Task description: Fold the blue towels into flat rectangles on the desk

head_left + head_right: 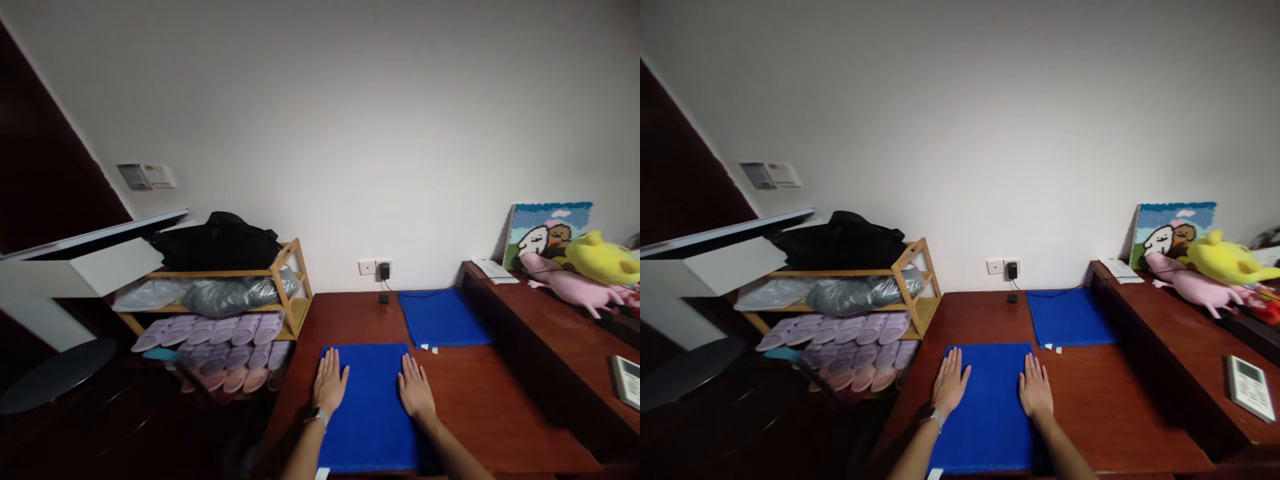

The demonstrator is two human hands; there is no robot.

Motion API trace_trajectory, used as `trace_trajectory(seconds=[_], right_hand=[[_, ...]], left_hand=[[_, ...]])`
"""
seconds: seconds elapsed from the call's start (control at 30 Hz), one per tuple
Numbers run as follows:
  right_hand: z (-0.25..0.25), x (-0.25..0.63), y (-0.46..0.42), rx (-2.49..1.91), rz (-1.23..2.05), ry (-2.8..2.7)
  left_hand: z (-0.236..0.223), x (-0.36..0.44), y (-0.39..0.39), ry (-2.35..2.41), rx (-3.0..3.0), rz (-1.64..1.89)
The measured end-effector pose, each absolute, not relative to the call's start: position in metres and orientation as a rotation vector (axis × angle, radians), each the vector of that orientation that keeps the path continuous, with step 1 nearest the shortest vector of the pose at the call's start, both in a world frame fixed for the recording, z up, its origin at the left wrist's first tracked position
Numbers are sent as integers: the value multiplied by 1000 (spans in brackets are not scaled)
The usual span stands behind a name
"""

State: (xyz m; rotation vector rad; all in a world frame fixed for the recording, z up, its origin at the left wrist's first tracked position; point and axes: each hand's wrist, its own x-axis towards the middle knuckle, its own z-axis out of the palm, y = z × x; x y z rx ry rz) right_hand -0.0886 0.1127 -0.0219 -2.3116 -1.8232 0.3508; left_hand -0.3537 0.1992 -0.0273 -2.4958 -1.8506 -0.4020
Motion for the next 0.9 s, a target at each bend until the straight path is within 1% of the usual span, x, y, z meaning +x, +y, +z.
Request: trace_trajectory(seconds=[0.17,0.23,0.3,0.4,0.53,0.63,0.73,0.9], right_hand=[[-21,-86,112,-2298,340,-1883],[-21,-84,111,-2286,329,-1950],[-21,-84,111,-2286,326,-1968],[-23,-84,113,-2301,337,-1895],[-26,-86,115,-2325,343,-1837],[-24,-87,116,-2349,349,-1838],[-18,-88,114,-2361,383,-1837],[-23,-93,89,-2348,347,-1828]], left_hand=[[-29,-236,160,-1452,-2892,-486],[-34,-200,147,-1423,-2969,-499],[-37,-191,142,-1460,-2973,-478],[-36,-227,147,-1494,-2929,-368],[-33,-321,158,-1699,-2742,-241],[-36,-375,159,-1828,-2590,-224],[-41,-397,156,-1838,-2537,-244],[-46,-394,156,-1824,-2523,-271]])
